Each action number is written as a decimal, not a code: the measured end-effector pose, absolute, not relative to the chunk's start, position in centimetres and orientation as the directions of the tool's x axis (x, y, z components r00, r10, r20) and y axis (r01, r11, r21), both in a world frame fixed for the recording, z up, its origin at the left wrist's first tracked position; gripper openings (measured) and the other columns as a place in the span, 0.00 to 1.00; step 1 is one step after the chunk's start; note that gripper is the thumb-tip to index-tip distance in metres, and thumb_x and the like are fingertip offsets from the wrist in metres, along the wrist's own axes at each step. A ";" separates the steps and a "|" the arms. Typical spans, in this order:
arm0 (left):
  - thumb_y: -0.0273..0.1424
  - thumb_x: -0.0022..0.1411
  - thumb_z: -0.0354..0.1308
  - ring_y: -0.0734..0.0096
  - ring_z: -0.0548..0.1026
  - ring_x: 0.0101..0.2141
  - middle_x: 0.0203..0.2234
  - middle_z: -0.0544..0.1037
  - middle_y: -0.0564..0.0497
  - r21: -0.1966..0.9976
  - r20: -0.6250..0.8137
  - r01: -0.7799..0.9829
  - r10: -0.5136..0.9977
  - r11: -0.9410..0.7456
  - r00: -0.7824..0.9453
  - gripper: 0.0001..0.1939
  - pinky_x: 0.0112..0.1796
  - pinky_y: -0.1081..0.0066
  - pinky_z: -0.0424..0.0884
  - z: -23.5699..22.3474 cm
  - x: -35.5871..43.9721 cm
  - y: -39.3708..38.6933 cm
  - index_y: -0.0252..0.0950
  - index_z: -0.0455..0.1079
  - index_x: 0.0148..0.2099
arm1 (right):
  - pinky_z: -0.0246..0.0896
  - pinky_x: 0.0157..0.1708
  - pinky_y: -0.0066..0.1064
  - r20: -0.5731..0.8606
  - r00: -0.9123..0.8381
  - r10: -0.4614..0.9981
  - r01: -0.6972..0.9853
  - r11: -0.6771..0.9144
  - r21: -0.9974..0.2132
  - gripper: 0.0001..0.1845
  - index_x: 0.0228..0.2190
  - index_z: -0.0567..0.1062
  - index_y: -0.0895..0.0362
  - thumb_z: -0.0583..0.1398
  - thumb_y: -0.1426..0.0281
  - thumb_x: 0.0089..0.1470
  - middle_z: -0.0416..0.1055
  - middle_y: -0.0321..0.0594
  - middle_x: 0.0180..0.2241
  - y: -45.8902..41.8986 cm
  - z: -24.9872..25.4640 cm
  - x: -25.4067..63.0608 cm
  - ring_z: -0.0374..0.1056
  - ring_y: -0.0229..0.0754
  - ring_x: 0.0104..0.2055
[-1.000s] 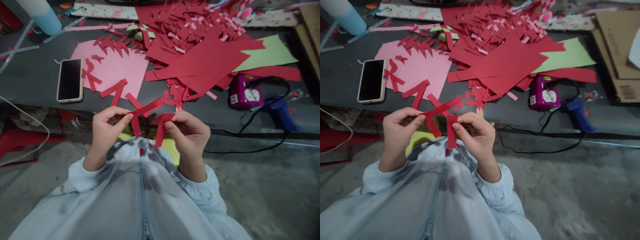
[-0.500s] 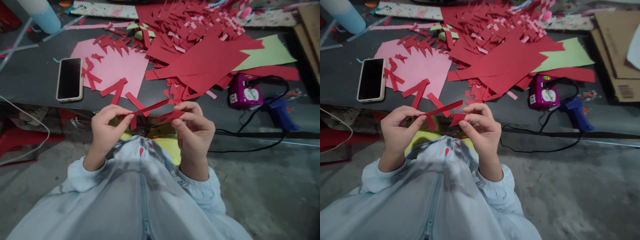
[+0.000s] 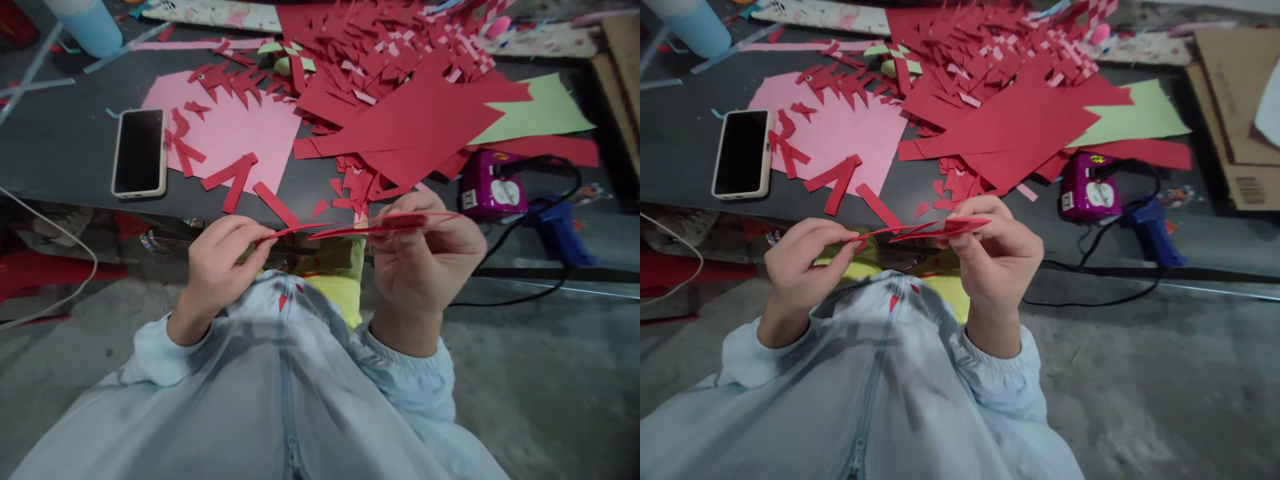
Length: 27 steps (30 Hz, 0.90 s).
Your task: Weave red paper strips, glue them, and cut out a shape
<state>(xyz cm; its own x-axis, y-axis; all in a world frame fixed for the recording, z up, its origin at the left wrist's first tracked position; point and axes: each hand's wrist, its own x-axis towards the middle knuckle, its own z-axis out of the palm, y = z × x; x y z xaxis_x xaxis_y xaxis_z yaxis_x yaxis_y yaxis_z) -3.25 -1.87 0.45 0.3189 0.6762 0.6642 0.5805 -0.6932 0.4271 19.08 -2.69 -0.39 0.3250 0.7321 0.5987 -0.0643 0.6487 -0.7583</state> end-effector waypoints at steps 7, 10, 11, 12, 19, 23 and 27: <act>0.22 0.58 0.64 0.71 0.77 0.31 0.33 0.81 0.50 0.334 0.696 0.583 0.611 -0.741 0.378 0.08 0.35 0.71 0.75 0.3 -3.4 -2.0 0.36 0.74 0.40 | 0.66 0.23 0.31 0.669 0.320 0.671 0.072 0.687 -0.723 0.08 0.36 0.83 0.44 0.68 0.69 0.53 0.72 0.34 0.29 -3.0 -0.6 18.9 0.69 0.38 0.28; 0.22 0.58 0.64 0.70 0.78 0.32 0.33 0.81 0.49 0.342 0.703 0.572 0.607 -0.745 0.371 0.08 0.35 0.70 0.76 0.4 -3.3 -2.2 0.36 0.74 0.40 | 0.65 0.22 0.32 0.687 0.313 0.656 0.129 0.687 -0.715 0.06 0.35 0.83 0.45 0.68 0.68 0.54 0.72 0.34 0.29 -3.2 -0.9 19.0 0.69 0.39 0.27; 0.21 0.58 0.64 0.70 0.79 0.32 0.33 0.82 0.49 0.349 0.704 0.566 0.608 -0.747 0.367 0.08 0.36 0.70 0.76 0.4 -3.3 -2.2 0.36 0.74 0.40 | 0.65 0.21 0.32 0.691 0.313 0.652 0.133 0.690 -0.712 0.05 0.34 0.83 0.45 0.68 0.68 0.54 0.72 0.34 0.28 -3.2 -1.0 19.0 0.69 0.39 0.26; 0.21 0.57 0.64 0.69 0.79 0.33 0.34 0.82 0.48 0.356 0.707 0.559 0.607 -0.749 0.363 0.09 0.37 0.70 0.77 0.5 -3.2 -2.3 0.35 0.73 0.41 | 0.64 0.20 0.31 0.693 0.313 0.649 0.134 0.692 -0.709 0.06 0.35 0.83 0.45 0.68 0.68 0.53 0.72 0.34 0.28 -3.3 -1.1 19.1 0.69 0.39 0.26; 0.19 0.58 0.64 0.73 0.80 0.33 0.33 0.82 0.51 0.432 0.725 0.511 0.624 -0.743 0.293 0.10 0.39 0.73 0.78 0.4 -3.0 -2.4 0.35 0.73 0.41 | 0.66 0.23 0.34 0.702 0.318 0.638 0.163 0.692 -0.703 0.08 0.35 0.84 0.46 0.68 0.70 0.52 0.74 0.35 0.27 -3.6 -0.5 19.0 0.70 0.39 0.26; 0.18 0.56 0.64 0.70 0.81 0.34 0.33 0.83 0.50 0.350 0.787 0.491 0.534 -0.798 0.307 0.12 0.39 0.72 0.79 0.3 -3.0 -2.4 0.34 0.74 0.41 | 0.66 0.22 0.34 0.793 0.260 0.551 0.227 0.764 -0.604 0.09 0.36 0.84 0.48 0.67 0.72 0.52 0.73 0.34 0.25 -3.5 -0.2 19.2 0.68 0.38 0.23; 0.19 0.56 0.65 0.67 0.82 0.35 0.34 0.83 0.48 0.277 0.804 0.477 0.473 -0.834 0.360 0.12 0.37 0.69 0.80 0.2 -3.2 -2.3 0.35 0.74 0.42 | 0.66 0.21 0.35 0.863 0.136 0.487 0.298 0.810 -0.505 0.05 0.34 0.82 0.49 0.65 0.70 0.55 0.74 0.35 0.26 -3.9 -0.9 20.1 0.69 0.39 0.24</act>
